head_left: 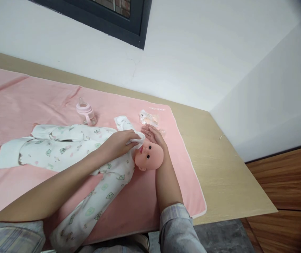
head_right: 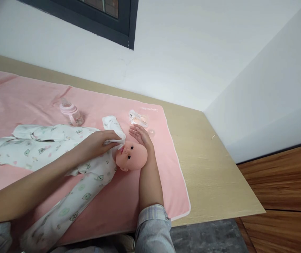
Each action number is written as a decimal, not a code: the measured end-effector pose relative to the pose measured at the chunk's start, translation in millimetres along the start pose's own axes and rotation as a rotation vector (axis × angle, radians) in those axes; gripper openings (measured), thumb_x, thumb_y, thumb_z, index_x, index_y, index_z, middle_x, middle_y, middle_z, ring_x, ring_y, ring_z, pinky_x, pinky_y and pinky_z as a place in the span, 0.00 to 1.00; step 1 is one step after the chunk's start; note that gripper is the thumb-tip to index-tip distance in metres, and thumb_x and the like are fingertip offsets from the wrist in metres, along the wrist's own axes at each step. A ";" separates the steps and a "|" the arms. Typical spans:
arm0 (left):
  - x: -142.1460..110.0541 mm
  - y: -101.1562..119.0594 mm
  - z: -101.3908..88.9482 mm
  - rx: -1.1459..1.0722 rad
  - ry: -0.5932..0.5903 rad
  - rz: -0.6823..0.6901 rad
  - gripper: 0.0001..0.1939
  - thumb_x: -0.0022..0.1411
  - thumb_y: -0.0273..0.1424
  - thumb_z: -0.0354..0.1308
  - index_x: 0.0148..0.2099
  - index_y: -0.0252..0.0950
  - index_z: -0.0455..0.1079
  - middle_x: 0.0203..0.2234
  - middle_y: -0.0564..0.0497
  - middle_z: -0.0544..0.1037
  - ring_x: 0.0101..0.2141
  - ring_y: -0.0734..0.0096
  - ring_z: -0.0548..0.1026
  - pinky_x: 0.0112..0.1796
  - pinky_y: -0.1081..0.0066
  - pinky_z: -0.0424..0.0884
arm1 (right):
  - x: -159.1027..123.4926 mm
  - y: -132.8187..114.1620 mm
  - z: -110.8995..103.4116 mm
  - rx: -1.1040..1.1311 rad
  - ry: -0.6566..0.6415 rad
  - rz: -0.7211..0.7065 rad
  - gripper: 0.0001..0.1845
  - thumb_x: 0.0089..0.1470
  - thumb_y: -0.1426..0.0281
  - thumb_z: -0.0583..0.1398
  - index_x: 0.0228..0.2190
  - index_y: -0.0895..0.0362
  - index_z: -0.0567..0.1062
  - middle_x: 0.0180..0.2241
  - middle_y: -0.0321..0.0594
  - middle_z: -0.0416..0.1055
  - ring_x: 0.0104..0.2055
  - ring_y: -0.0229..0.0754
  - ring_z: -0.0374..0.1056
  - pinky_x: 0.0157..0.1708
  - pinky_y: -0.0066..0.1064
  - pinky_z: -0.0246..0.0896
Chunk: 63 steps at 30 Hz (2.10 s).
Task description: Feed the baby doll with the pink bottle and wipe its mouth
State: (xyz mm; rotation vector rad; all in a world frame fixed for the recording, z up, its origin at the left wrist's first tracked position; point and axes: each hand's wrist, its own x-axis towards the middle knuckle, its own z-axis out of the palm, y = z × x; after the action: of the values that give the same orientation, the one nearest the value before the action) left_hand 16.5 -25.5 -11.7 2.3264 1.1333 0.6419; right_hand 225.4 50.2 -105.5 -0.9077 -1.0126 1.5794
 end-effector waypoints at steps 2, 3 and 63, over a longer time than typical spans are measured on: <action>-1.0 2.2 -1.2 -0.008 -0.001 0.016 0.13 0.63 0.35 0.47 0.37 0.36 0.71 0.35 0.49 0.76 0.36 0.62 0.73 0.36 0.67 0.64 | 1.3 1.0 -1.1 0.007 0.001 0.006 0.34 0.43 0.51 0.65 0.50 0.53 0.72 0.49 0.45 0.73 0.56 0.44 0.67 0.61 0.42 0.59; -1.7 3.5 -1.7 -0.016 -0.006 0.022 0.13 0.63 0.34 0.47 0.37 0.36 0.72 0.35 0.50 0.76 0.35 0.63 0.73 0.36 0.67 0.64 | 1.9 1.3 -1.3 0.015 0.003 0.010 0.33 0.44 0.51 0.65 0.49 0.53 0.72 0.49 0.45 0.73 0.56 0.44 0.67 0.61 0.42 0.59; -35.4 -41.5 -114.0 -0.009 0.382 -0.250 0.16 0.67 0.38 0.55 0.53 0.37 0.73 0.52 0.51 0.76 0.52 0.60 0.70 0.54 0.63 0.62 | -33.2 -93.4 -4.9 -0.903 0.284 -0.258 0.16 0.49 0.65 0.61 0.40 0.56 0.81 0.23 0.37 0.71 0.25 0.39 0.63 0.33 0.34 0.60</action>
State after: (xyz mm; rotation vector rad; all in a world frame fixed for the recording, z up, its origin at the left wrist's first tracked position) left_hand -94.9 -7.9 45.4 2.0573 1.5538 1.0178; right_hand 268.9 31.7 -18.3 -1.4730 -1.5832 0.7052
